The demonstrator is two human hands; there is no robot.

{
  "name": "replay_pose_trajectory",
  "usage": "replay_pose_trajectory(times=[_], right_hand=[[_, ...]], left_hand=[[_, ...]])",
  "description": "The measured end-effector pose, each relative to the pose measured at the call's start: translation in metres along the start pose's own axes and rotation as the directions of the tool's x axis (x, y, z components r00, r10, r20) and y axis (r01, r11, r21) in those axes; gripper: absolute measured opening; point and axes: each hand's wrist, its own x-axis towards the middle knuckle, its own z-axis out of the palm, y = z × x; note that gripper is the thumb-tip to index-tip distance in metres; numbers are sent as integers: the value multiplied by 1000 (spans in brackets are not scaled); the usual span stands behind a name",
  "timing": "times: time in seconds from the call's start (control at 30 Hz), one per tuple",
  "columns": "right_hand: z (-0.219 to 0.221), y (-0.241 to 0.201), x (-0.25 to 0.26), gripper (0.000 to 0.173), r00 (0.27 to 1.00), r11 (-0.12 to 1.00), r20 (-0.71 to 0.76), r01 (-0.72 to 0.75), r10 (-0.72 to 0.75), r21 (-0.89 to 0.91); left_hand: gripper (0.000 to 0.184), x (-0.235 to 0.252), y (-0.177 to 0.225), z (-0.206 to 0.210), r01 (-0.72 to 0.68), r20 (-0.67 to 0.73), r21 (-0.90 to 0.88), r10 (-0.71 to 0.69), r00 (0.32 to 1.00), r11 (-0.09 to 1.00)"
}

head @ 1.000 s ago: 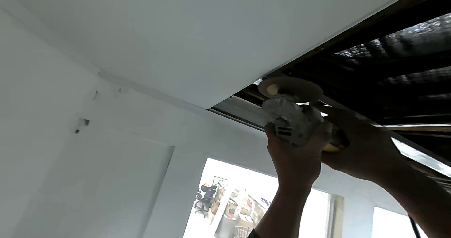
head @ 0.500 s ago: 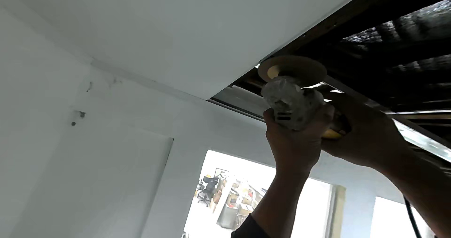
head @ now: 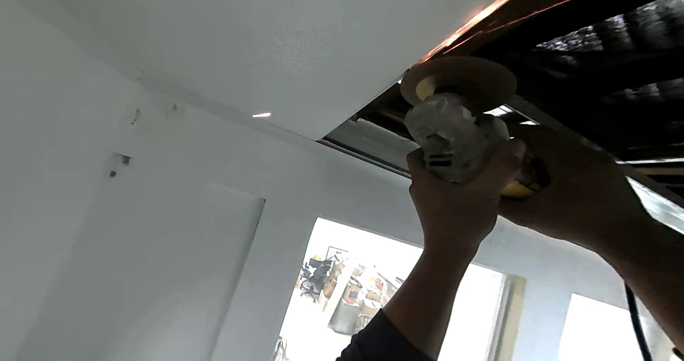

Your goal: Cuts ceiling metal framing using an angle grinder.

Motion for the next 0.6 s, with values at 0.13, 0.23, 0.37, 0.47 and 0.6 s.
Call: replay_pose_trajectory(times=[0.13, 0.23, 0.37, 0.47, 0.6], right_hand=[[0, -2, 0, 82, 1000, 1000, -12, 18, -18, 8], [0, -1, 1, 81, 1000, 1000, -13, 11, -11, 2], [0, -1, 2, 80, 1000, 1000, -12, 5, -5, 0], [0, -1, 3, 81, 1000, 1000, -2, -1, 1, -6], [0, 0, 2, 80, 1000, 1000, 7, -17, 17, -7]], left_hand=[[61, 0, -1, 0, -30, 0, -56, 30, 1000, 998], [62, 1, 0, 0, -26, -3, -26, 26, 1000, 999], [61, 2, 1, 1, -12, 4, -71, 12, 1000, 997], [61, 2, 2, 1, -8, 2, -76, 8, 1000, 997], [63, 1, 3, 1, 3, -6, -28, -3, 1000, 1000]])
